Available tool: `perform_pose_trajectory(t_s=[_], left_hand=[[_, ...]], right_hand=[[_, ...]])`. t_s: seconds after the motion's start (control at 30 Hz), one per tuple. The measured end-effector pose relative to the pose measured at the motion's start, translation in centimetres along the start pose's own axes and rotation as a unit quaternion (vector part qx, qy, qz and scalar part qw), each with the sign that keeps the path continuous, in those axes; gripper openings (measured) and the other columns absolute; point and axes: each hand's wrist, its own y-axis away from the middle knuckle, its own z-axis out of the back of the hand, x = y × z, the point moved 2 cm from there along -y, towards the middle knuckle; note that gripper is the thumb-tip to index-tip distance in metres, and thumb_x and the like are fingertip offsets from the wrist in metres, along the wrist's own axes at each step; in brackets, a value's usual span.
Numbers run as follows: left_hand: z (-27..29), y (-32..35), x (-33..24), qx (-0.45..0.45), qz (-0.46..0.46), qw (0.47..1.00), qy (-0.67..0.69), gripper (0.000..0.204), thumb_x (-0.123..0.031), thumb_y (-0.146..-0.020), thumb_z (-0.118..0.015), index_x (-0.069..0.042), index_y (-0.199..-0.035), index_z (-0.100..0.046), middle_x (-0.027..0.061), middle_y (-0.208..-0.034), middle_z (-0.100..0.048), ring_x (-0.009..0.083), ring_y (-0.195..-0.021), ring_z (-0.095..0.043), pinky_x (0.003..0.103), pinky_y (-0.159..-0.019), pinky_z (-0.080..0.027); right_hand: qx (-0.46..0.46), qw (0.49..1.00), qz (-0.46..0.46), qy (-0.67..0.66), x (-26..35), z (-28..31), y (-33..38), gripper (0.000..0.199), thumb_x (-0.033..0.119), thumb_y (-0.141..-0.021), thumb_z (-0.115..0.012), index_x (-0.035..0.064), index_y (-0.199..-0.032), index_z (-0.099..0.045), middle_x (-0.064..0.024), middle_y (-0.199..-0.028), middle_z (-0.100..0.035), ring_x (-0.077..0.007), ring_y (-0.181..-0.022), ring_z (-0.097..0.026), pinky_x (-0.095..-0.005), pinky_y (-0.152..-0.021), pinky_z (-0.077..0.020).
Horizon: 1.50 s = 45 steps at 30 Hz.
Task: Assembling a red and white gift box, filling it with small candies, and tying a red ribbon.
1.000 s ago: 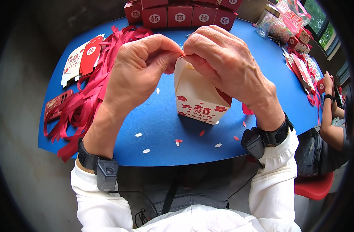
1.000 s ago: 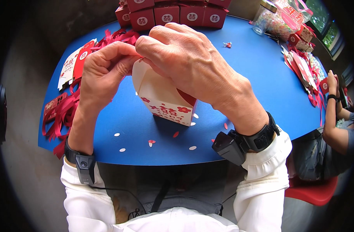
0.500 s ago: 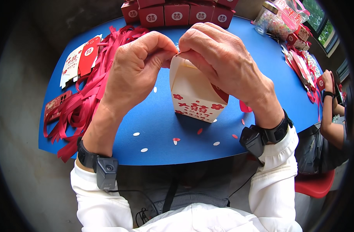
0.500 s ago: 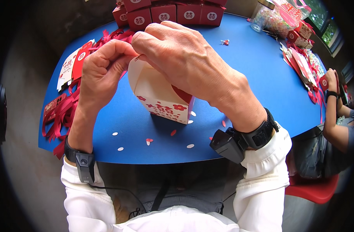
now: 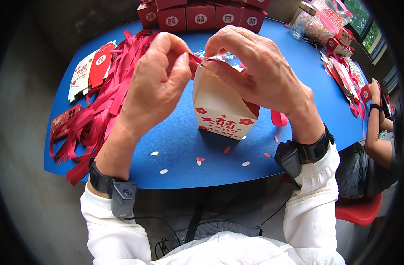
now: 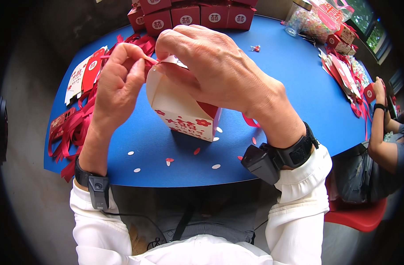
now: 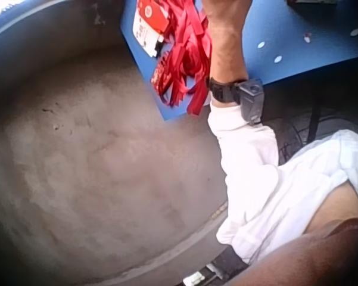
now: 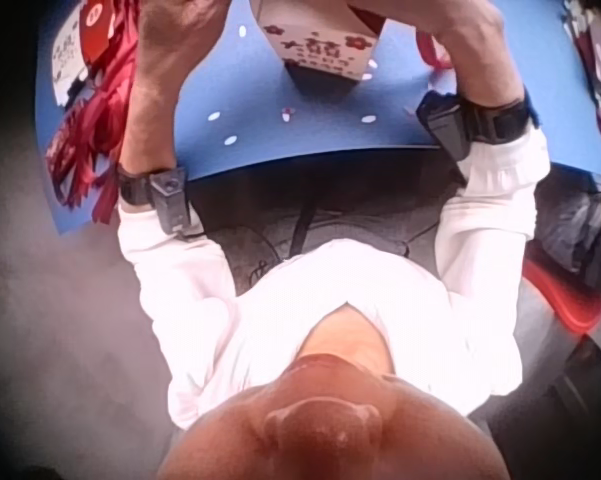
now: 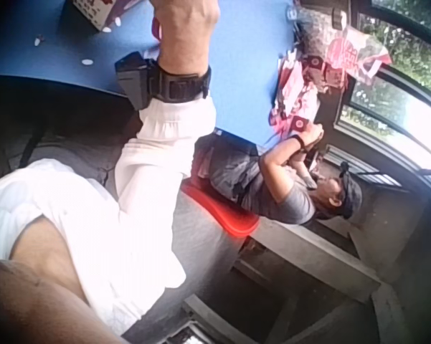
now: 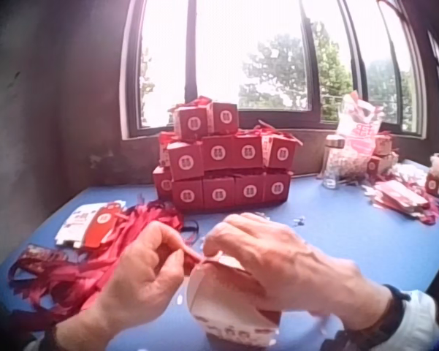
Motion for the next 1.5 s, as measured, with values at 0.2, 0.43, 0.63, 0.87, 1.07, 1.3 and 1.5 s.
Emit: perform_pose_trajectory(t_s=[0.2,0.43,0.63,0.87,1.07,1.3,1.5], left_hand=[[1.2,-0.6,-0.6,-0.049,0.044,0.972,0.227,0.013,-0.013,-0.104,-0.042,-0.002,-0.109,-0.048,0.0177,-0.100,-0.070,0.0197,-0.093,-0.071,0.032,-0.083,-0.058],[3.1,-0.9,0.0,0.030,0.055,0.827,0.559,0.020,-0.018,-0.106,-0.039,-0.003,-0.104,-0.053,0.0070,-0.075,-0.058,0.0154,-0.072,-0.061,0.044,-0.095,-0.057],[0.7,-0.5,-0.2,-0.024,0.102,0.931,0.348,0.016,-0.016,-0.104,-0.054,-0.001,-0.108,-0.057,-0.0015,-0.069,-0.049,0.0046,-0.054,-0.044,0.025,-0.058,-0.050],[0.0,0.0,-0.5,0.033,0.125,0.935,0.331,0.020,-0.019,-0.104,-0.055,0.001,-0.108,-0.059,-0.0009,-0.073,-0.057,0.0031,-0.064,-0.053,0.020,-0.060,-0.050],[-0.5,0.5,-0.6,0.057,0.135,0.939,0.312,0.014,-0.012,-0.104,-0.052,-0.002,-0.109,-0.060,0.0032,-0.084,-0.065,0.0053,-0.074,-0.060,0.021,-0.065,-0.052],[-0.7,0.5,-0.9,0.020,0.074,0.968,0.237,0.015,-0.010,-0.105,-0.050,-0.003,-0.113,-0.060,0.0085,-0.092,-0.068,0.0081,-0.072,-0.062,0.021,-0.068,-0.053],[-1.2,0.6,-0.5,0.039,0.087,0.952,0.290,0.014,-0.008,-0.104,-0.052,-0.003,-0.110,-0.063,0.0079,-0.092,-0.071,0.0084,-0.083,-0.067,0.021,-0.070,-0.054]], right_hand=[[0.006,0.999,-0.014,-0.032,-0.2,0.6,0.5,0.009,0.007,-0.091,-0.065,0.0036,-0.097,-0.058,-0.0121,-0.088,-0.062,-0.0322,-0.085,-0.062,-0.0421,-0.075,-0.0521],[0.023,0.994,-0.030,-0.100,-0.5,1.1,0.7,0.007,0.008,-0.094,-0.060,0.0014,-0.097,-0.060,-0.0127,-0.086,-0.062,-0.0316,-0.083,-0.062,-0.0418,-0.073,-0.0513],[0.100,0.984,-0.057,-0.136,-0.9,2.7,1.1,0.029,0.021,-0.091,-0.069,0.0024,-0.112,-0.063,-0.0140,-0.105,-0.065,-0.0291,-0.098,-0.064,-0.0402,-0.084,-0.0522],[0.120,0.989,-0.089,-0.007,-0.9,5.9,1.9,0.046,0.032,-0.077,-0.084,0.0051,-0.108,-0.064,-0.0109,-0.101,-0.064,-0.0269,-0.096,-0.063,-0.0374,-0.083,-0.0523],[0.172,0.974,-0.140,-0.040,-0.3,4.5,2.6,0.039,0.021,-0.079,-0.083,0.0018,-0.106,-0.062,-0.0089,-0.096,-0.061,-0.0206,-0.082,-0.062,-0.0329,-0.074,-0.0532],[0.158,0.965,-0.168,-0.122,-0.4,4.7,3.2,0.042,0.032,-0.085,-0.078,0.0057,-0.114,-0.065,-0.0134,-0.103,-0.060,-0.0292,-0.091,-0.064,-0.0378,-0.081,-0.0526],[0.182,0.963,-0.183,-0.081,0.3,4.0,3.5,0.040,0.035,-0.088,-0.075,0.0044,-0.114,-0.067,-0.0143,-0.104,-0.058,-0.0302,-0.097,-0.061,-0.0373,-0.085,-0.0508]])
